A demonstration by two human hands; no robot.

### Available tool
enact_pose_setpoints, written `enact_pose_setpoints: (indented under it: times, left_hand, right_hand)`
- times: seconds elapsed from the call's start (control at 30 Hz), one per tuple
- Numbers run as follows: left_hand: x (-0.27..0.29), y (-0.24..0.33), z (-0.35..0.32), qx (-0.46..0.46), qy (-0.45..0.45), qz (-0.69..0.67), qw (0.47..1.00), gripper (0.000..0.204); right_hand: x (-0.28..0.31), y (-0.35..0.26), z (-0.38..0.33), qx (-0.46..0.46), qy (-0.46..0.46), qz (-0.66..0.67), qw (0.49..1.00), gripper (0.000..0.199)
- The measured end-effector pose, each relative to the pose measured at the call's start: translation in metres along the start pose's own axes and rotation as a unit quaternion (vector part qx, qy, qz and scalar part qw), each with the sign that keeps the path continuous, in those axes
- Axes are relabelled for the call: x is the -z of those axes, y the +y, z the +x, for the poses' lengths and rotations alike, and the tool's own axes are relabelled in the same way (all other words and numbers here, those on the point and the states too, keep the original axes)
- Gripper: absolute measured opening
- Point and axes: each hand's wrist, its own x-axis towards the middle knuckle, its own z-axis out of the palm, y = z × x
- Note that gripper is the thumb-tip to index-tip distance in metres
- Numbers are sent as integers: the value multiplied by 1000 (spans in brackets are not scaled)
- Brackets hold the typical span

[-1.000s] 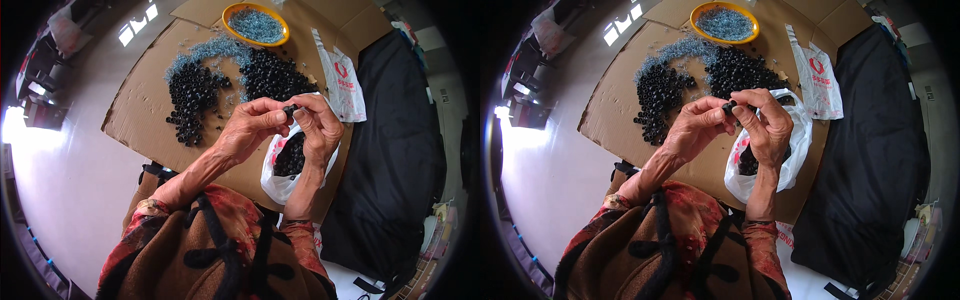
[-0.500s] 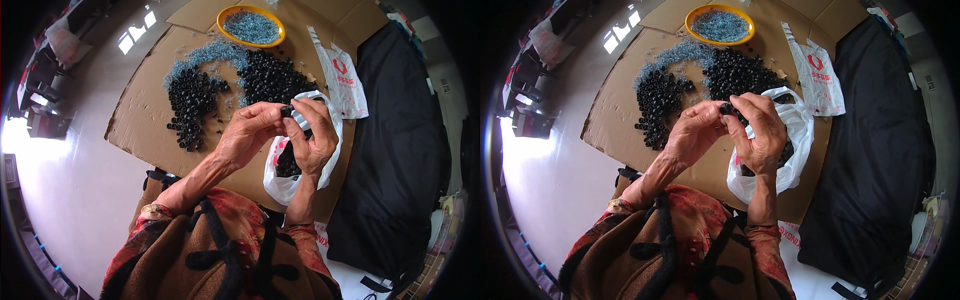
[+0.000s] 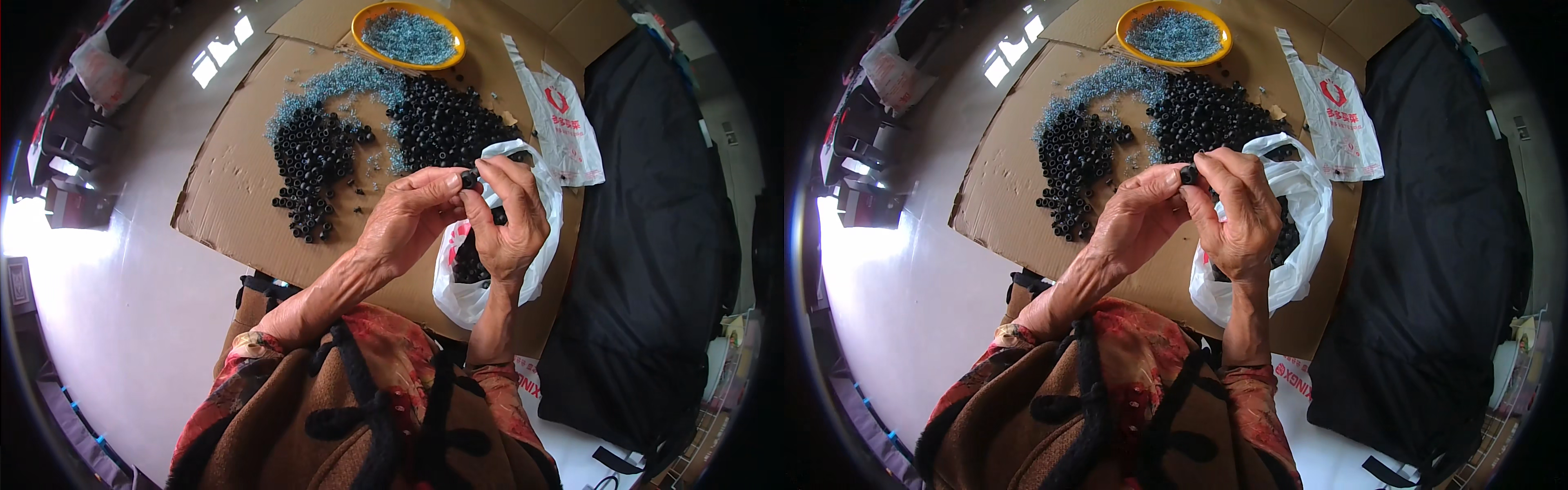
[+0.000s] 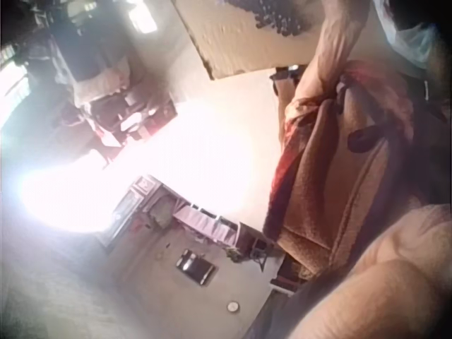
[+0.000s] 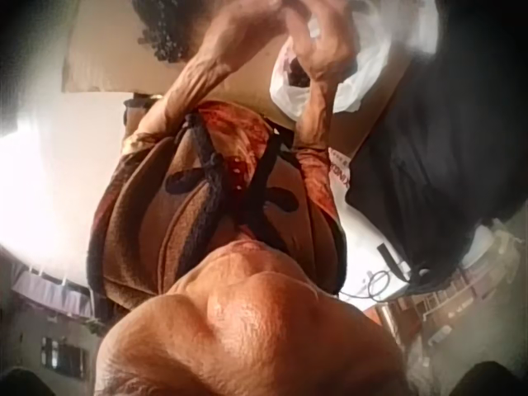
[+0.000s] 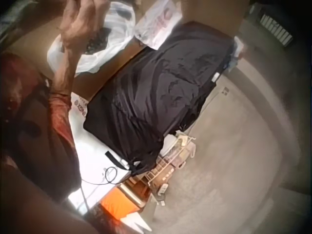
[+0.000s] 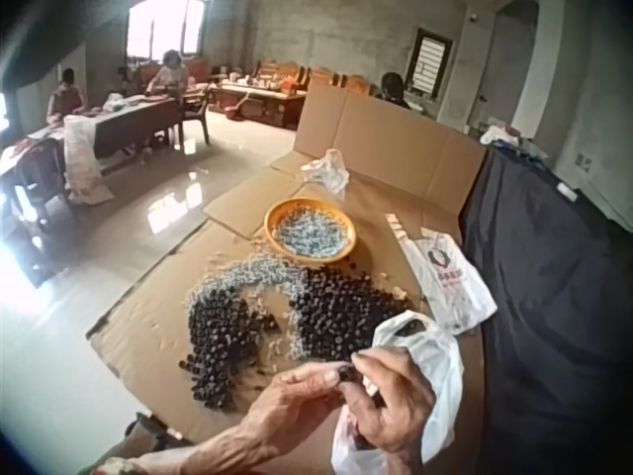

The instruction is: The person assembles small black plastic components by hand and places them into a plastic bag.

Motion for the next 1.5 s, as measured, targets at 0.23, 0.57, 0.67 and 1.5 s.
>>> enact_pose_setpoints:
  times: [0.23,0.57,0.67,1.5]
  left_hand:
    - [-3,-2,-2,-37,25,23,999,21]
    - [-3,-4,-5,-85,32,68,994,23]
    - [0,-5,-4,-83,39,85,992,22]
    - [47,59,-4,-179,192,280,923,22]
  right_hand:
    - [3,0,1,21,-31,-17,999,30]
    - [1,-1,-3,-5,-35,-16,999,22]
    - [-2,3,-7,1,-35,-3,999,21]
    - [-43,14,-85,-127,-212,-23,969,23]
